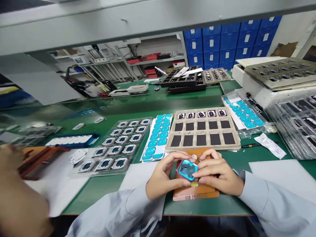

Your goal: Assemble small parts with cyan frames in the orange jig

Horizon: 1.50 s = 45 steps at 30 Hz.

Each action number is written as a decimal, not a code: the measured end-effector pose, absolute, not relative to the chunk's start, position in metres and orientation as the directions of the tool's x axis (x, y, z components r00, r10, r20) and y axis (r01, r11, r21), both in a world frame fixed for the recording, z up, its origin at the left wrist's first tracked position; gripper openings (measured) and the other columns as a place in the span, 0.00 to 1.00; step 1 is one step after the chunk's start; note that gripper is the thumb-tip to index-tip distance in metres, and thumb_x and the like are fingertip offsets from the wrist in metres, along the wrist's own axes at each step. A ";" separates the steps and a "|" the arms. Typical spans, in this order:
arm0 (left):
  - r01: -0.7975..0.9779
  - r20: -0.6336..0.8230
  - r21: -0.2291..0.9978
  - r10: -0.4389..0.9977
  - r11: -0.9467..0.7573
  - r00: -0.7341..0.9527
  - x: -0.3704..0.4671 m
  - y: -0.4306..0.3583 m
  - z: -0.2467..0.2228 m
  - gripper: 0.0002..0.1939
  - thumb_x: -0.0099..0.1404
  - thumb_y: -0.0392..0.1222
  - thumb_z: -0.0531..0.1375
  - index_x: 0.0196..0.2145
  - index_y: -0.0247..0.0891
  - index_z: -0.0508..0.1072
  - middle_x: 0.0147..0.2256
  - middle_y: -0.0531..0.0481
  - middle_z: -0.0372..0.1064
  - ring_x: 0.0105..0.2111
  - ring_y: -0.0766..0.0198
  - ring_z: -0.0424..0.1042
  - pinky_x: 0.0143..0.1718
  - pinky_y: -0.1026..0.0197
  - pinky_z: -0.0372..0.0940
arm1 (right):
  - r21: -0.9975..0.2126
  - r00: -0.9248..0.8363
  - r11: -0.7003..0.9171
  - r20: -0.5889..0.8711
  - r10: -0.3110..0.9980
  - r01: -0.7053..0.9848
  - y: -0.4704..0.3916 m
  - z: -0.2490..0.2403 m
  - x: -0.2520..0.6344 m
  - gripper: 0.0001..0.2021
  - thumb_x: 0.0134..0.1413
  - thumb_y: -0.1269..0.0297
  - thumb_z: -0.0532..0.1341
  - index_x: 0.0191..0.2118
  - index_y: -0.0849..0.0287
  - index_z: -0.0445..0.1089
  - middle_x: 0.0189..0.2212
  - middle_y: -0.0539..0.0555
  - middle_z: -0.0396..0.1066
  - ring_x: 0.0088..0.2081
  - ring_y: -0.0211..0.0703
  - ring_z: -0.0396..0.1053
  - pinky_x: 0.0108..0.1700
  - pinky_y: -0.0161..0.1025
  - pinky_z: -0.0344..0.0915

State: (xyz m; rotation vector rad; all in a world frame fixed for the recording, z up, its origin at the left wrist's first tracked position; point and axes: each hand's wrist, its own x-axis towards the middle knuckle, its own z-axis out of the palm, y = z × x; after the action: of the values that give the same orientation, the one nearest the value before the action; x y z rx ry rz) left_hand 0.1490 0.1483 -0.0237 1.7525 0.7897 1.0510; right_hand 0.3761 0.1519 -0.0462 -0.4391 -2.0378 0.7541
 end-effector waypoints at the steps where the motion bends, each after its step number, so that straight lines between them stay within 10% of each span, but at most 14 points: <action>1: 0.068 0.292 0.931 0.847 -0.357 0.445 0.142 0.150 -0.019 0.27 0.52 0.50 0.72 0.46 0.38 0.71 0.44 0.42 0.75 0.45 0.55 0.75 0.47 0.53 0.70 | -0.669 -0.521 0.743 0.632 0.573 0.006 0.152 -0.046 0.376 0.09 0.67 0.64 0.59 0.49 0.48 0.72 0.40 0.52 0.77 0.46 0.46 0.68 0.49 0.50 0.63; 5: 0.411 0.247 0.814 0.884 -0.411 0.396 0.098 0.192 0.006 0.27 0.56 0.51 0.69 0.49 0.37 0.71 0.45 0.42 0.75 0.45 0.54 0.76 0.46 0.54 0.71 | -0.718 -0.442 0.696 0.619 0.649 0.018 0.148 -0.049 0.375 0.10 0.65 0.66 0.59 0.50 0.51 0.72 0.37 0.53 0.78 0.42 0.45 0.69 0.44 0.46 0.66; 8: 0.916 0.154 0.293 0.959 -0.274 0.238 0.062 0.258 0.024 0.27 0.60 0.52 0.65 0.54 0.40 0.69 0.48 0.46 0.74 0.49 0.56 0.73 0.54 0.55 0.67 | -0.721 -0.422 0.693 0.626 0.656 0.008 0.146 -0.050 0.373 0.10 0.65 0.67 0.58 0.49 0.53 0.72 0.32 0.53 0.76 0.37 0.45 0.69 0.39 0.44 0.65; 16: 0.991 0.024 -0.113 0.997 0.073 -0.071 0.016 0.391 0.013 0.19 0.69 0.44 0.60 0.56 0.36 0.67 0.56 0.42 0.65 0.54 0.52 0.67 0.55 0.41 0.64 | -0.703 -0.389 0.708 0.636 0.666 0.064 0.146 -0.050 0.373 0.09 0.63 0.68 0.57 0.45 0.54 0.72 0.28 0.52 0.73 0.30 0.44 0.68 0.34 0.42 0.64; 25: 0.987 -0.182 -0.046 0.973 -0.152 0.141 0.014 0.389 0.006 0.15 0.68 0.46 0.60 0.49 0.36 0.72 0.55 0.44 0.67 0.54 0.54 0.67 0.56 0.46 0.63 | -0.688 -0.407 0.720 0.635 0.657 0.089 0.146 -0.040 0.375 0.08 0.63 0.70 0.57 0.40 0.54 0.74 0.27 0.52 0.73 0.28 0.42 0.67 0.32 0.40 0.65; 29: 0.952 -0.277 0.048 0.912 -0.301 0.303 0.021 0.334 0.003 0.17 0.52 0.51 0.72 0.36 0.41 0.77 0.53 0.49 0.68 0.56 0.52 0.63 0.58 0.52 0.58 | -0.664 -0.442 0.741 0.637 0.631 0.102 0.149 -0.047 0.380 0.10 0.62 0.72 0.57 0.44 0.54 0.72 0.29 0.52 0.74 0.29 0.42 0.68 0.34 0.42 0.65; 37: 0.968 -0.283 0.038 0.926 -0.249 0.249 0.038 0.272 -0.021 0.22 0.53 0.55 0.70 0.43 0.45 0.74 0.60 0.46 0.59 0.59 0.41 0.53 0.55 0.38 0.55 | -0.588 -0.435 0.796 0.684 0.585 0.146 0.155 -0.051 0.384 0.08 0.64 0.71 0.57 0.44 0.54 0.72 0.30 0.51 0.75 0.28 0.41 0.70 0.33 0.41 0.65; 45: 0.981 -0.338 0.085 0.921 -0.173 0.192 0.045 0.297 -0.029 0.23 0.45 0.51 0.73 0.36 0.39 0.75 0.58 0.44 0.57 0.57 0.41 0.56 0.52 0.43 0.60 | -0.294 -0.362 0.565 0.528 0.768 0.771 0.243 -0.040 0.434 0.13 0.66 0.62 0.52 0.46 0.58 0.73 0.50 0.59 0.72 0.50 0.51 0.70 0.51 0.47 0.68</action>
State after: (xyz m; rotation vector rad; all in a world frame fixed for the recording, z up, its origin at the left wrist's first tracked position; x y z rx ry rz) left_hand 0.0448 0.2966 -0.0287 2.1883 1.8091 -0.3026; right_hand 0.4344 0.2433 -0.0404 -1.2265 -2.1697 -0.0053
